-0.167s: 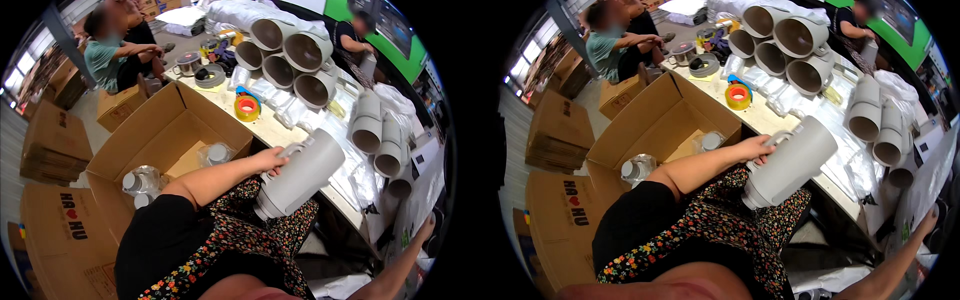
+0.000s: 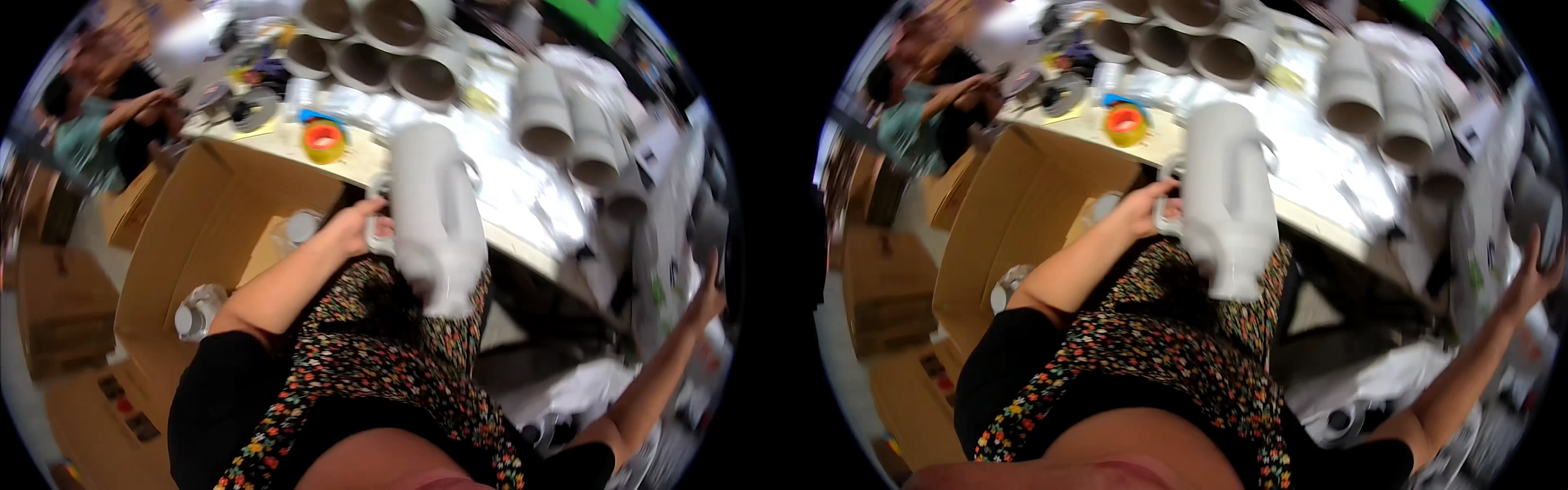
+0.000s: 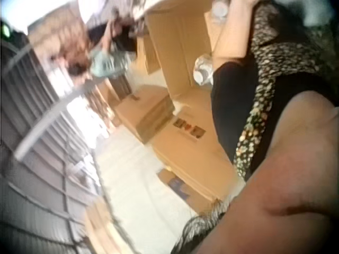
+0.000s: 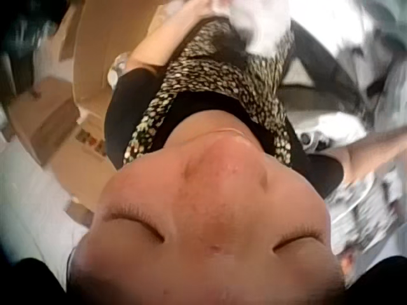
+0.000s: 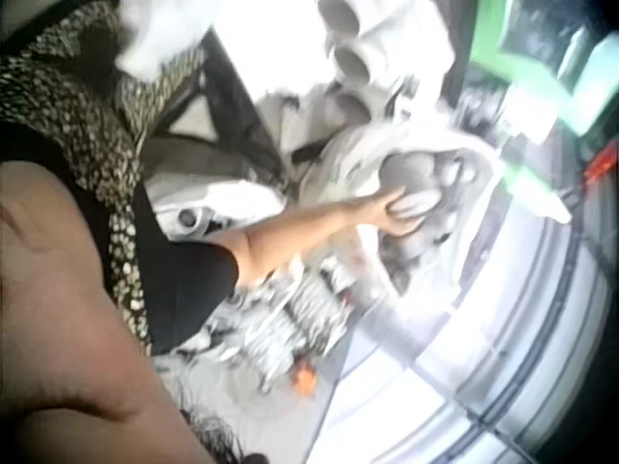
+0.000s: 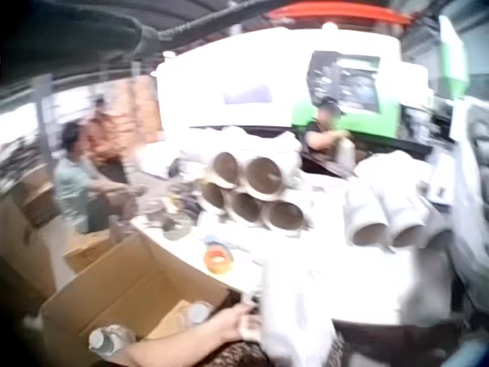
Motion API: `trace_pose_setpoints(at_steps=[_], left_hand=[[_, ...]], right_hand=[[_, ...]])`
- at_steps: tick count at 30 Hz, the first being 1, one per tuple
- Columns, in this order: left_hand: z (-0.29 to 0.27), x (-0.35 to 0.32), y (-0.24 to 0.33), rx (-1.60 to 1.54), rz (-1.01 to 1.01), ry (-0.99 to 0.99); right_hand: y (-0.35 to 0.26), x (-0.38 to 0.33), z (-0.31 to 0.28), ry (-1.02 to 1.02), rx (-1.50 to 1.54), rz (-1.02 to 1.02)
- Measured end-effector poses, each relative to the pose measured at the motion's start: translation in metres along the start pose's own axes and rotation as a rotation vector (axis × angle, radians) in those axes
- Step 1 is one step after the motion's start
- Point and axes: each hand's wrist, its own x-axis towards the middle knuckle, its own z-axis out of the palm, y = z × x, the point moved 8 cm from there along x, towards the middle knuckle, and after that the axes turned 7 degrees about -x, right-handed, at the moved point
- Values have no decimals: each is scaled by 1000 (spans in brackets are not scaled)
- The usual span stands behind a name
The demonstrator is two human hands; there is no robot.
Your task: The person assembles and packs gray electric kettles into a cardboard box. They pick up a kettle body, attach a lid, wrap the unit in a plastic bag, and place it into a box. The process is repeated for multiple units until the box is full, after which the person seals the box with tape.
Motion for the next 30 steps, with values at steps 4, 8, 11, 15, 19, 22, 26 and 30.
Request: trace_pose_setpoints(at_steps=[4,8,11,15,19,22,26,30], left_hand=[[51,10,-14,-326,193,94],[85,4,-17,-70,256,127],[49,-6,45,396,336,-19],[85,-29,15,994,378,-281],[113,-32,-41,1142,256,-401],[129,-22,-47,1305,252,-448],[132,-24,-42,1259,306,-364],[127,-34,-40,1250,299,-264]], right_hand=[[-111,-142,-21,-443,642,-17],[-252,-238,-4,-643,751,-194],[-221,-313,-31,-605,605,-588],[-149,-351,-99,-894,232,-270],[-102,-396,-174,-1070,-157,128],[-82,-421,-182,-1019,-329,383],[-44,-426,-157,-937,-360,636],[-40,-322,-154,-645,-383,454]])
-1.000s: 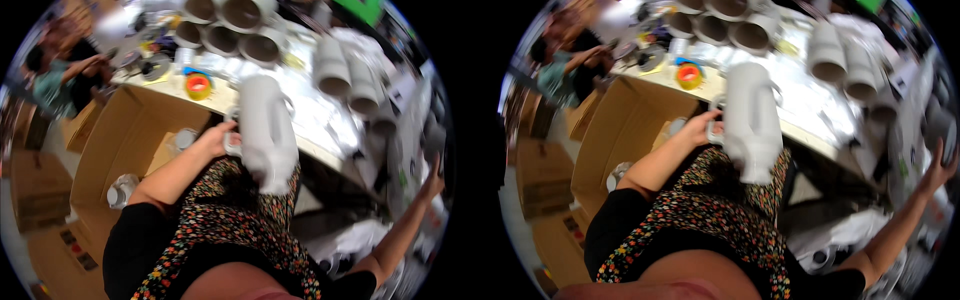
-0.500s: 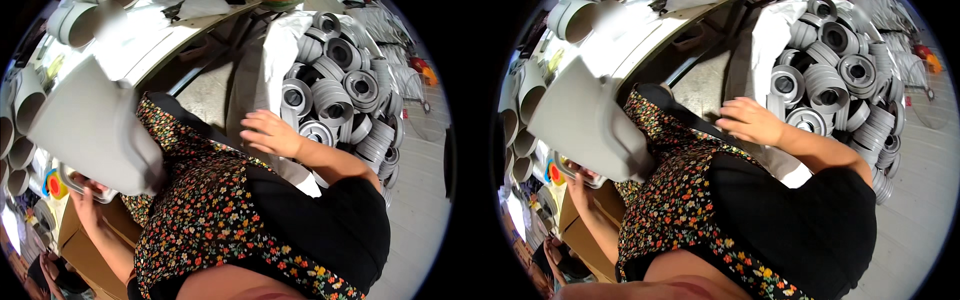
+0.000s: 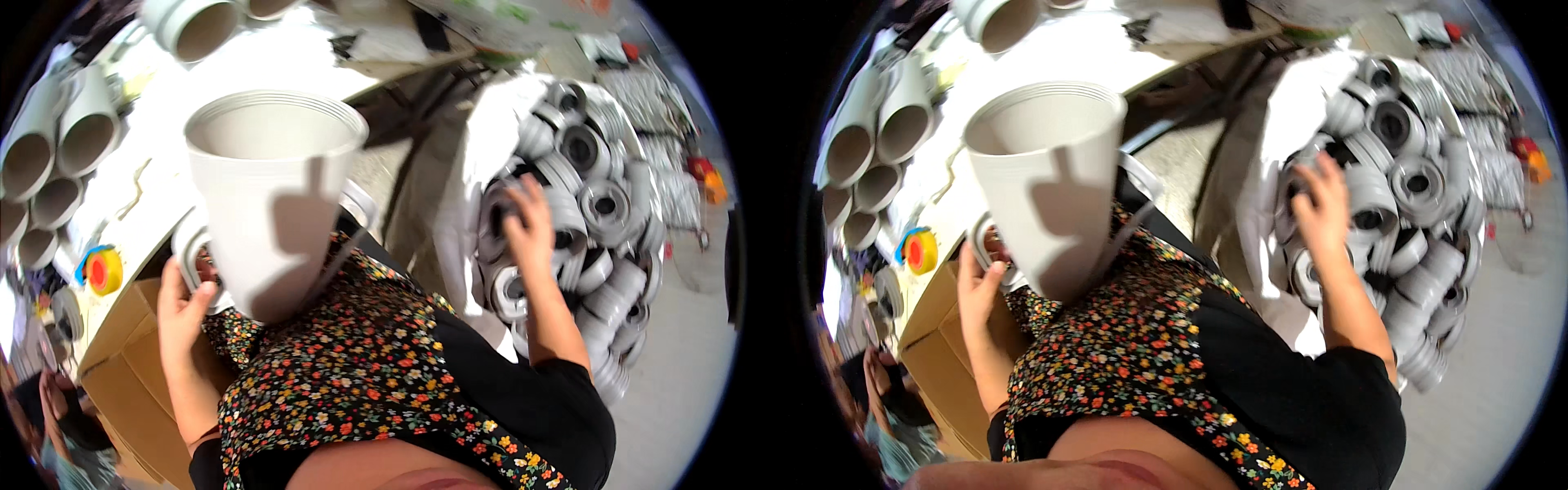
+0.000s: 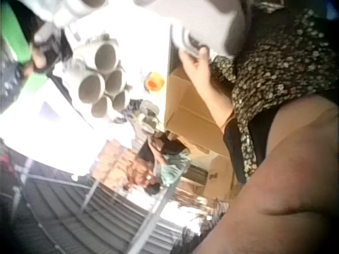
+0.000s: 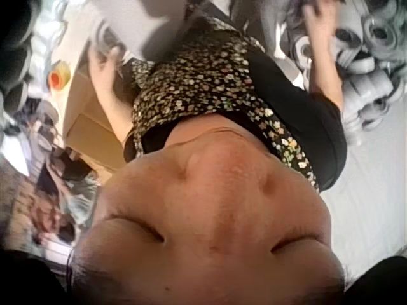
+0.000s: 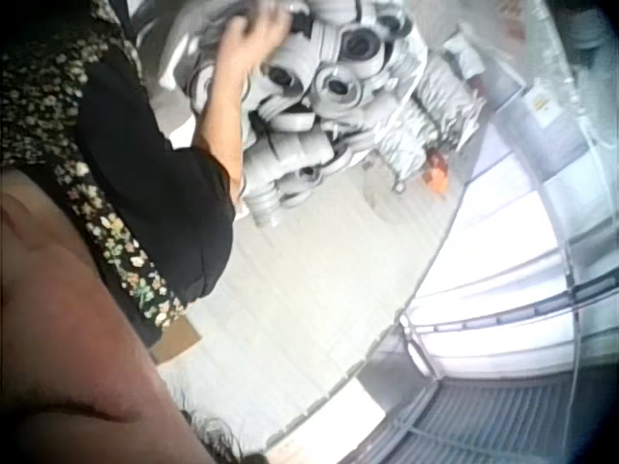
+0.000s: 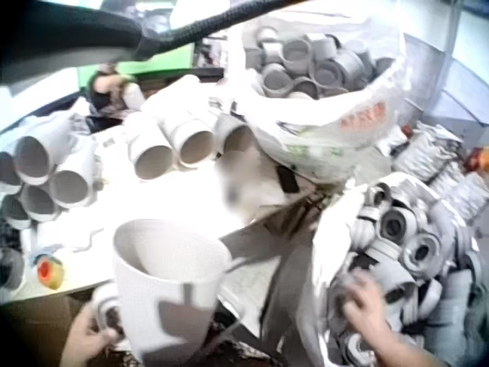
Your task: The person assembles and packs gray electric kettles into a cardboard box. They pick up a kettle body, attach a lid, wrap the unit in a plastic bag, and place it into a box. The process is repeated for multiple units until the box is full, after which the person seals the box with tape.
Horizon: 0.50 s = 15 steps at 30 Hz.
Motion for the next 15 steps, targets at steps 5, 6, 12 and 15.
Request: trace_pose_setpoints(at_steps=[5,6,12,15], left_hand=[[32,-3,23,255,70,-151],[36,-3,31,331,143,-172],[46,-4,48,417,166,-218],[39,-11,40,320,136,-166]], right_hand=[[-28,99,-49,338,1476,322],[-37,116,-35,222,1688,420],[-164,123,32,-387,1193,-74],[-200,132,-10,-260,915,-609]])
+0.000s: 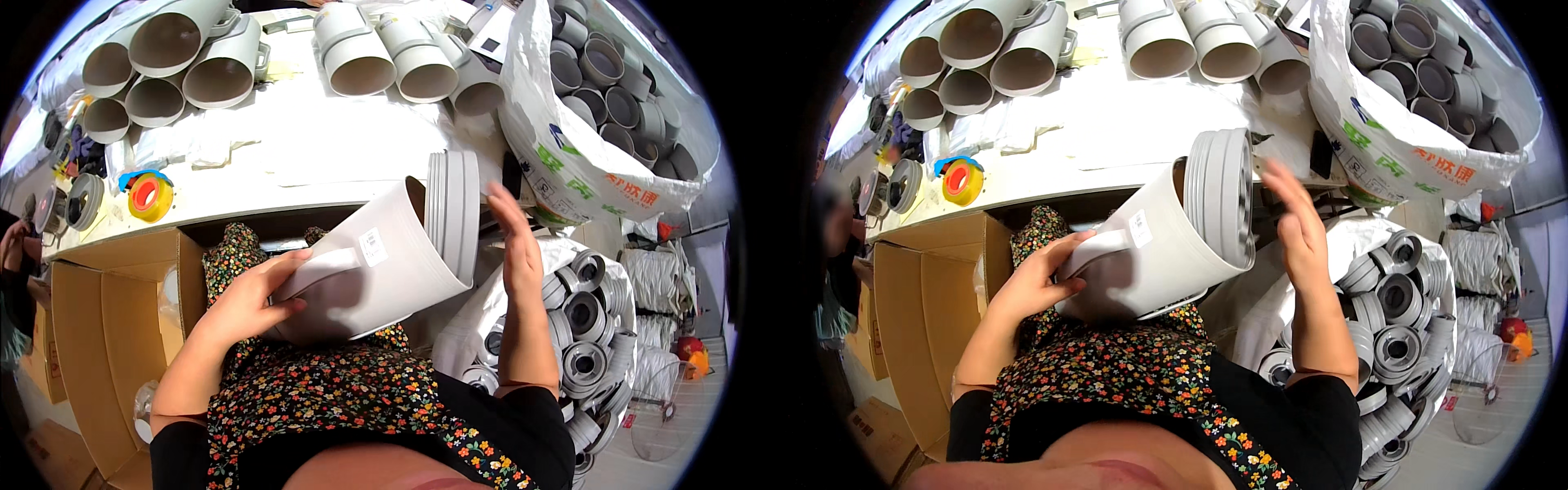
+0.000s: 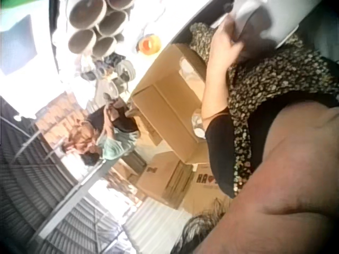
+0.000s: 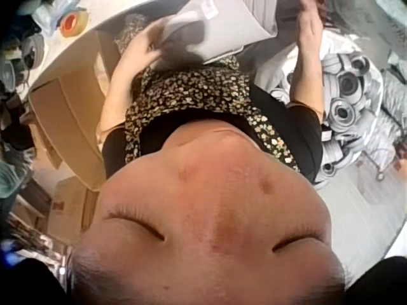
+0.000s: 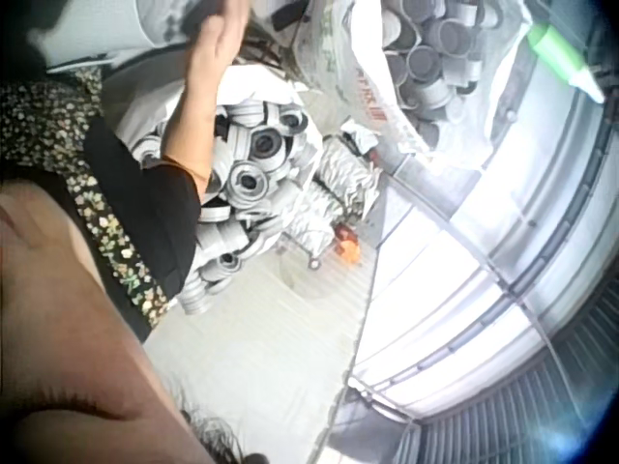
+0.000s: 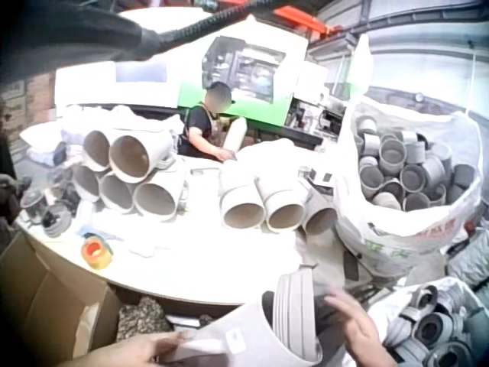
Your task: The person assembles and packs gray electric kettles into a cardboard box. They pick up a kettle body, attach a lid, wrap the unit in a plastic bag, and place it into a box. The process is repeated for multiple units until the box is full, after which the person seals the box with tape.
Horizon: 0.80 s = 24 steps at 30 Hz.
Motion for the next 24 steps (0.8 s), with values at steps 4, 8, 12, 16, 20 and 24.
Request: trace_pose_setpoints(at_steps=[4,8,12,16,20,24], left_hand=[[-3,4,1,36,20,11],[-3,7,-3,98,-6,38],[-3,5,-6,11,-4,49],[-5,8,-1,-11,14,69],[-10,6,-12,-74,13,119],[-30,14,-18,139,136,161]], right_hand=[[-28,13,42,-235,69,95],[-36,10,43,-94,-289,64],[-16,6,8,211,152,104],[-41,13,27,62,-441,-174],[-54,6,25,84,-397,-294],[-48,3,26,39,-354,-336]])
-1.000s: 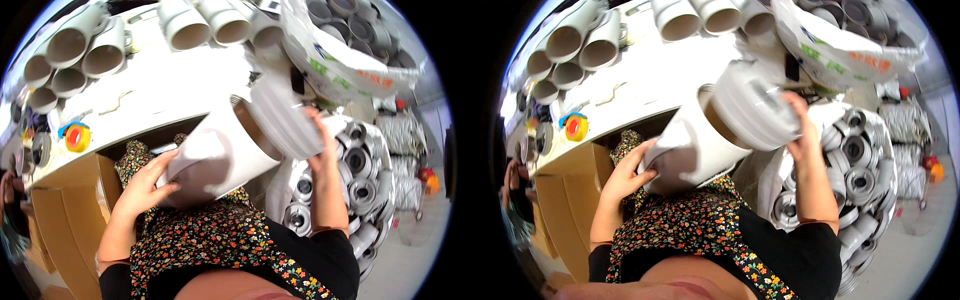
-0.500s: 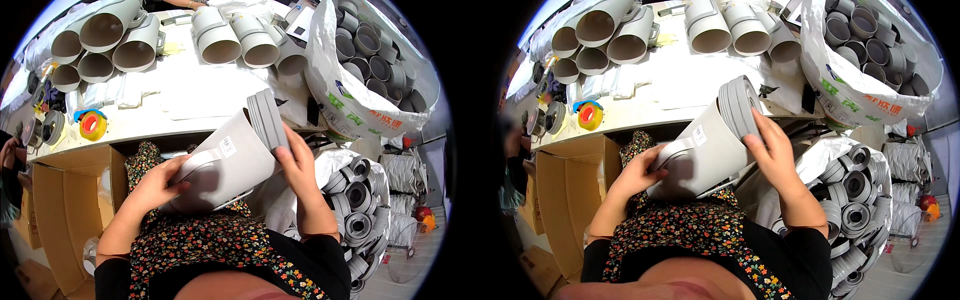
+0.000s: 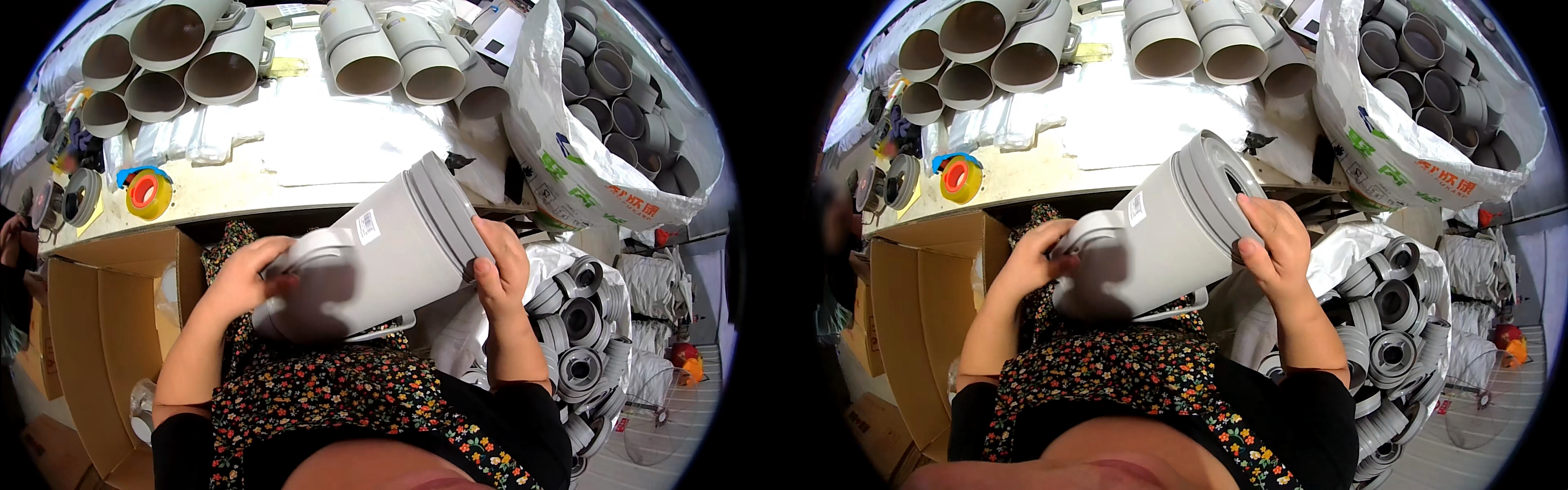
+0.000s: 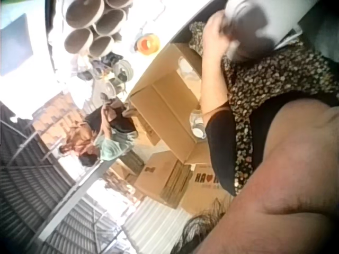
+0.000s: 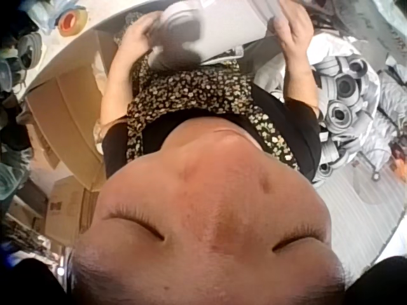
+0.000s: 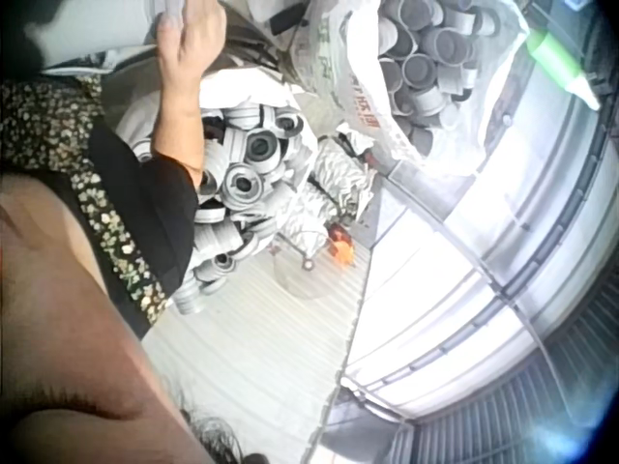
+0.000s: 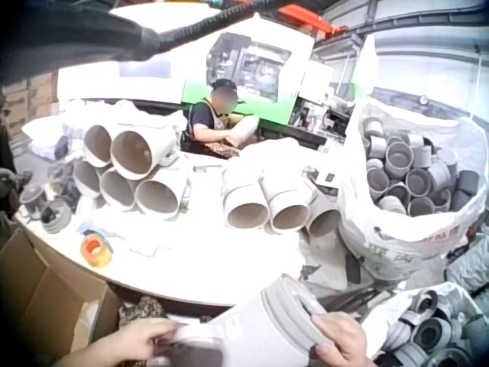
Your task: The person assembles and packs gray electric kettles into a cardboard box. They pick up a kettle body, attach a lid, wrap the unit in a plastic bag, and place it into a box. The process is repeated for multiple units until the box is full, after which the person seals the box with tape.
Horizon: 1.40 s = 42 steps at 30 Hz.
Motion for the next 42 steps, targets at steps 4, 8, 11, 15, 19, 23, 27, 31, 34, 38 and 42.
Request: trace_pose_setpoints(at_steps=[4,8,11,15,19,23,27,31,34,38,42], left_hand=[[-4,17,-24,-43,-19,-57],[5,1,-9,-34,-62,7],[37,-19,42,209,87,-294],[34,-19,38,32,-85,-184],[-6,-17,19,-128,-176,-113],[52,-24,57,-6,-110,-389],[58,-13,60,159,38,-405],[-48,-16,-19,14,-80,462],[-33,-13,-127,-501,-353,466],[22,23,-34,-850,-137,115],[45,21,-1,-243,224,40]], right_hand=[[-6,1,-1,-10,21,-60],[-3,-1,8,-88,-36,17],[18,-7,17,-124,-53,217],[10,7,15,-178,6,107],[2,27,14,-156,77,-39],[-3,68,52,-288,-104,174],[14,69,59,-156,260,139],[99,4,54,45,818,427],[77,9,50,-23,887,188],[32,34,34,-183,865,-52],[95,59,36,84,935,137]])
